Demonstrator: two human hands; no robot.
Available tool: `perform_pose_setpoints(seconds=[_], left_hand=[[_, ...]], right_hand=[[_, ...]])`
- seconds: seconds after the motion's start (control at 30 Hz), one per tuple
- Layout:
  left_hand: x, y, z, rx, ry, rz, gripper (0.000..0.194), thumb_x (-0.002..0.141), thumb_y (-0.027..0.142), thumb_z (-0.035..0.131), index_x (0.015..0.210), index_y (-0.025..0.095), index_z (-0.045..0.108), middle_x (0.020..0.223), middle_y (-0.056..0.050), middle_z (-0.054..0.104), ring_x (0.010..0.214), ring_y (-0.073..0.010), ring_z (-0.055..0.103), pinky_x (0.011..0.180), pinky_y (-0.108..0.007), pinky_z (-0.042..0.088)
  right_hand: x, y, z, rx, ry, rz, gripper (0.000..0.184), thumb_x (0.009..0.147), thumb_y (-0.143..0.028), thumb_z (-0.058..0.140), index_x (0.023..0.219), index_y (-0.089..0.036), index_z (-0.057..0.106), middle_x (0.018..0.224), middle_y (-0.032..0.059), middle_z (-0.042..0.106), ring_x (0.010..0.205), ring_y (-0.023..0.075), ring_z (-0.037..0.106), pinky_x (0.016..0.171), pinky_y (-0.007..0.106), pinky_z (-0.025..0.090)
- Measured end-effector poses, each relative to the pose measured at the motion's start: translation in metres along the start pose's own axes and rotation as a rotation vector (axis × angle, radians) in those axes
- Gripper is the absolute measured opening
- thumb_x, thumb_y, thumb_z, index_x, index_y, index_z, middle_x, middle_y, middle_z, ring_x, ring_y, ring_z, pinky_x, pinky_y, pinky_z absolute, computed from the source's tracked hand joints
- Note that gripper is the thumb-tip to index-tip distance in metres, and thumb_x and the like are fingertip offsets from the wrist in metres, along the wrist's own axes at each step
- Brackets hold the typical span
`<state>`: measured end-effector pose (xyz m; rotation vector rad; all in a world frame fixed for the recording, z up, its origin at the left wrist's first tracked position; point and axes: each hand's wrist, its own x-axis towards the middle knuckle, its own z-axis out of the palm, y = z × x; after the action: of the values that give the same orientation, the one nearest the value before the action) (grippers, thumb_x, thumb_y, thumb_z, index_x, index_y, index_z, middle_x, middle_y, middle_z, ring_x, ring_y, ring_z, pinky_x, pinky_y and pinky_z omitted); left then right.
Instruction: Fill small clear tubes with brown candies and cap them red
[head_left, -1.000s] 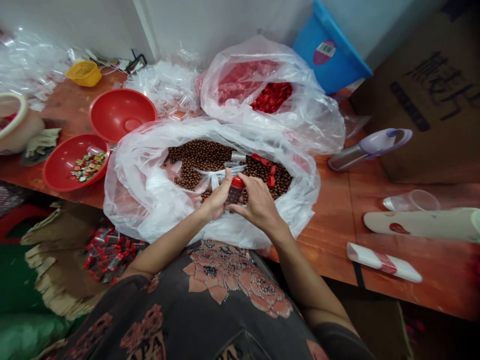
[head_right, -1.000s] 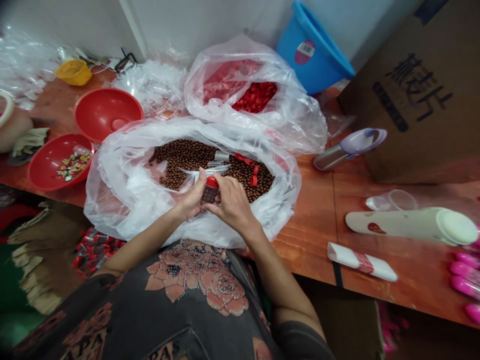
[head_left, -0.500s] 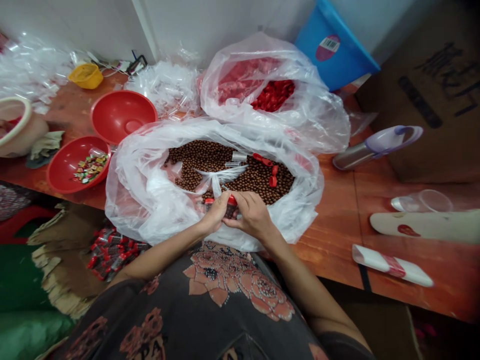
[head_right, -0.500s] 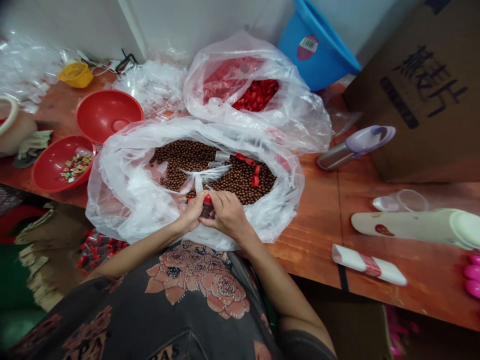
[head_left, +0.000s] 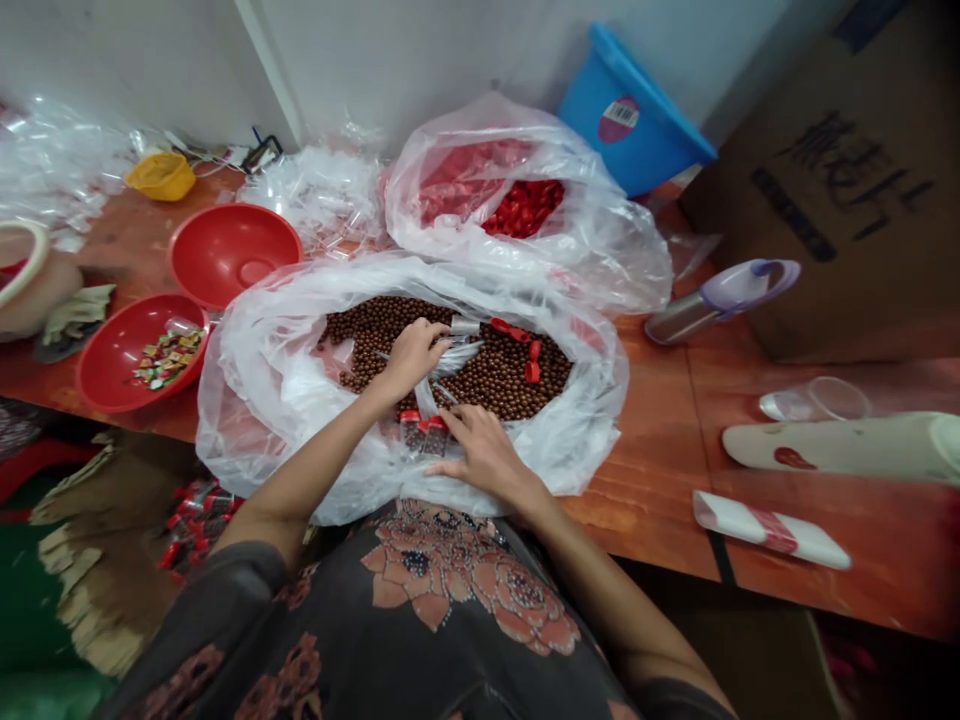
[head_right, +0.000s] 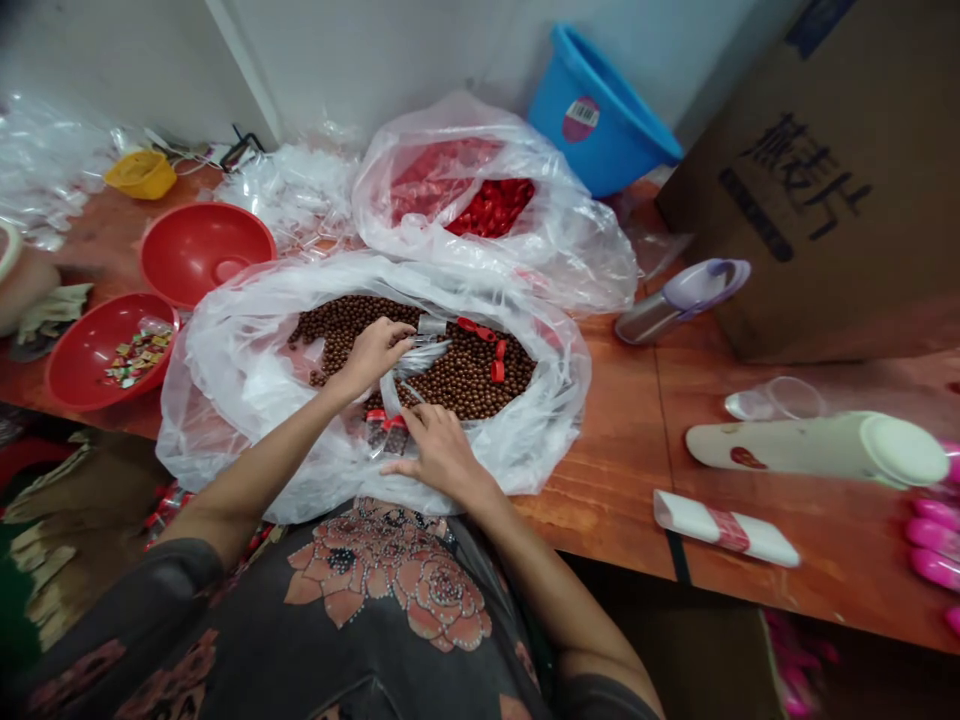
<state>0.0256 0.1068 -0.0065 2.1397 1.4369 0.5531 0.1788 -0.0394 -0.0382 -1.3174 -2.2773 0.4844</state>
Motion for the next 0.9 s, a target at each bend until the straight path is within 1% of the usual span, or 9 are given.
perform_pose_setpoints(seconds=[0.07,0.13,0.2,0.27,0.37,0.47,0.67,0.8,0.9], left_hand=[[0.020,-0.010,0.009,0.042,-0.097,0.089,0.026,0.084,0.024,0.062,0.108,0.018,0.072,0.103,-0.009,0.065,0.102,-0.0239,0.058,0.095,-0.033,0.041],[0.031,-0.018,0.017,-0.003,-0.135,0.125,0.024,0.084,0.022,0.062,0.105,0.017,0.072,0.103,-0.009,0.067,0.101,-0.0230,0.059,0.094,-0.032,0.042],[0.033,-0.029,0.017,-0.109,-0.087,0.082,0.023,0.085,0.022,0.061,0.105,0.017,0.071,0.099,-0.008,0.069,0.095,-0.0210,0.062,0.090,-0.030,0.044],[0.031,-0.042,0.007,-0.250,-0.058,-0.056,0.022,0.082,0.025,0.065,0.103,0.017,0.070,0.085,-0.005,0.069,0.079,-0.0176,0.063,0.079,-0.028,0.048],[0.031,-0.064,-0.015,-0.433,-0.204,-0.335,0.016,0.074,0.024,0.074,0.086,0.014,0.070,0.061,-0.001,0.063,0.053,-0.0116,0.054,0.059,-0.024,0.047],[0.040,-0.078,-0.023,-0.487,-0.328,-0.471,0.012,0.067,0.019,0.077,0.069,0.011,0.069,0.048,-0.001,0.057,0.042,-0.0105,0.051,0.049,-0.023,0.045],[0.076,-0.069,0.009,-0.539,-0.268,-0.489,0.010,0.062,0.012,0.076,0.062,0.011,0.066,0.045,-0.001,0.057,0.039,-0.0115,0.052,0.045,-0.023,0.044],[0.086,-0.057,0.032,-0.632,-0.170,-0.445,0.010,0.065,0.011,0.072,0.061,0.011,0.062,0.048,0.000,0.056,0.044,-0.0112,0.053,0.049,-0.023,0.046],[0.082,-0.051,0.040,-0.734,-0.105,-0.414,0.007,0.068,0.015,0.070,0.072,0.012,0.065,0.061,0.000,0.063,0.055,-0.0116,0.057,0.056,-0.023,0.049]], right_hand=[[0.003,0.006,-0.002,0.024,0.020,-0.006,0.060,0.087,-0.056,0.060,0.133,-0.019,0.054,0.120,0.0159,0.060,0.107,0.0302,0.056,0.090,0.046,0.049],[0.006,0.021,-0.011,0.029,0.138,0.054,0.042,0.094,-0.044,0.053,0.128,-0.020,0.058,0.115,0.0142,0.061,0.106,0.0281,0.057,0.092,0.046,0.050],[0.007,0.044,-0.023,-0.016,0.285,0.170,0.031,0.097,-0.032,0.046,0.121,-0.020,0.062,0.109,0.0136,0.060,0.103,0.0272,0.057,0.092,0.047,0.049],[0.007,0.068,-0.036,-0.111,0.357,0.307,0.031,0.097,-0.026,0.043,0.119,-0.018,0.064,0.108,0.0150,0.058,0.101,0.0277,0.057,0.091,0.047,0.050],[0.009,0.094,-0.047,-0.235,0.238,0.457,0.033,0.095,-0.028,0.047,0.120,-0.016,0.063,0.104,0.0158,0.058,0.089,0.0272,0.060,0.080,0.043,0.051],[0.015,0.103,-0.046,-0.292,0.075,0.520,0.033,0.093,-0.034,0.054,0.119,-0.016,0.064,0.101,0.0154,0.059,0.083,0.0268,0.061,0.073,0.039,0.050],[0.018,0.105,-0.034,-0.194,0.106,0.459,0.028,0.092,-0.028,0.052,0.114,-0.017,0.065,0.105,0.0145,0.061,0.085,0.0269,0.064,0.077,0.040,0.051],[0.013,0.102,-0.033,-0.057,0.227,0.449,0.028,0.093,-0.030,0.047,0.114,-0.019,0.063,0.111,0.0136,0.063,0.093,0.0277,0.064,0.082,0.043,0.051],[0.011,0.096,-0.031,0.115,0.346,0.514,0.028,0.093,-0.038,0.049,0.110,-0.020,0.062,0.106,0.0112,0.067,0.093,0.0268,0.064,0.085,0.045,0.051]])
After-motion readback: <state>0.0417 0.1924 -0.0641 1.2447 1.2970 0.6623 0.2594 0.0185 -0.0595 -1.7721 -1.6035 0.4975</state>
